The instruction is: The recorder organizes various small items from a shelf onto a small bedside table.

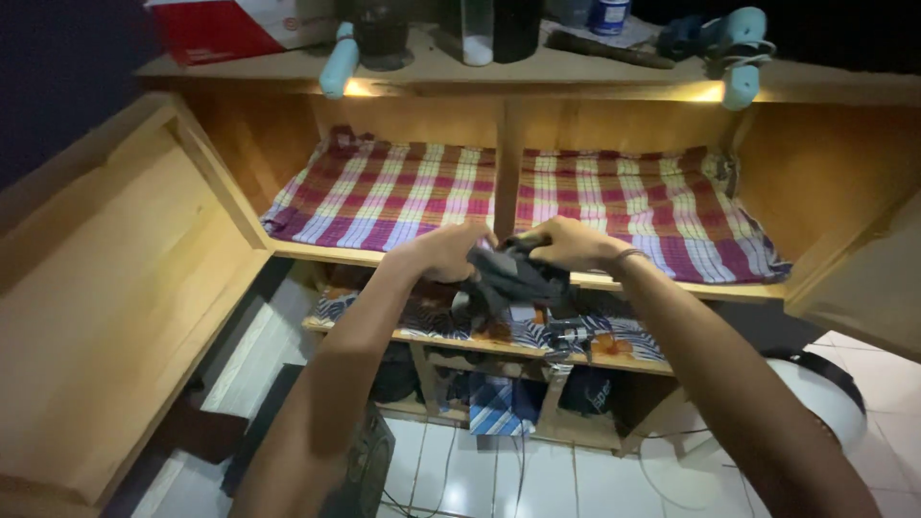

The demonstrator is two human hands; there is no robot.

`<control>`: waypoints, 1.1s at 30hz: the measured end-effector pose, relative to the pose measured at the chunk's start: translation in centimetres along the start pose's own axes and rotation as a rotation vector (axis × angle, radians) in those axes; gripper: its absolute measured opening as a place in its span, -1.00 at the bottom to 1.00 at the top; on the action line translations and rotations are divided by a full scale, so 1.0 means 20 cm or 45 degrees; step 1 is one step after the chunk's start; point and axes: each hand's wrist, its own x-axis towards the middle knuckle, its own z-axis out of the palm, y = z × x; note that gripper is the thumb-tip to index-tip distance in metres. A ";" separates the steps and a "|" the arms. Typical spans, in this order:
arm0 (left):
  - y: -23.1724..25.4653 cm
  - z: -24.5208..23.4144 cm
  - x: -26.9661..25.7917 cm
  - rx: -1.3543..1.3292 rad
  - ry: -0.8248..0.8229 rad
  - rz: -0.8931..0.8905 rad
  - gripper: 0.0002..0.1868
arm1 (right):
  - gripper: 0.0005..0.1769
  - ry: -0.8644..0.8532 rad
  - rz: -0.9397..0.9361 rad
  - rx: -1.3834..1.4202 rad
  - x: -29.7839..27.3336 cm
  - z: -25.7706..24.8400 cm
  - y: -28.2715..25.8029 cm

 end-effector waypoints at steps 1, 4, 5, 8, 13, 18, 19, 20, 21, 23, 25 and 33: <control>0.01 -0.02 -0.02 0.004 -0.002 -0.004 -0.36 | -0.44 0.000 -0.004 0.005 0.01 -0.01 0.04; 0.01 -0.05 -0.09 -0.127 -0.226 -0.324 -0.58 | -0.44 -0.104 0.152 0.330 -0.01 -0.02 0.13; -0.01 -0.05 -0.10 -0.167 -0.167 -0.253 -0.64 | -0.45 -0.062 0.135 0.331 -0.03 -0.02 0.11; -0.01 -0.06 -0.11 -0.208 -0.071 -0.191 -0.70 | -0.43 -0.033 0.089 0.415 -0.03 0.00 0.11; 0.00 -0.01 -0.05 -0.248 0.134 -0.125 -0.67 | -0.36 -0.009 0.207 0.652 -0.18 -0.01 -0.24; 0.05 0.09 0.02 -0.424 0.312 0.004 -0.41 | -0.29 0.048 -0.152 0.248 -0.06 0.07 -0.14; 0.09 0.08 0.01 -0.422 0.305 0.015 -0.41 | -0.29 0.059 -0.145 0.250 -0.06 0.06 -0.13; 0.13 0.06 -0.01 -0.341 0.291 -0.048 -0.31 | -0.32 0.070 -0.076 0.294 -0.06 0.05 -0.11; 0.17 0.03 -0.02 -0.260 0.282 -0.110 -0.20 | -0.33 0.080 -0.009 0.336 -0.05 0.04 -0.10; 0.14 0.07 0.01 -0.308 0.315 -0.068 -0.22 | -0.36 0.082 0.018 0.394 -0.10 0.02 -0.11; 0.12 0.10 0.04 -0.359 0.355 -0.031 -0.23 | -0.39 0.079 0.041 0.449 -0.14 0.00 -0.12; 0.04 0.31 0.24 -0.528 0.343 0.201 -0.26 | -0.40 -0.033 0.009 0.786 -0.17 0.02 0.16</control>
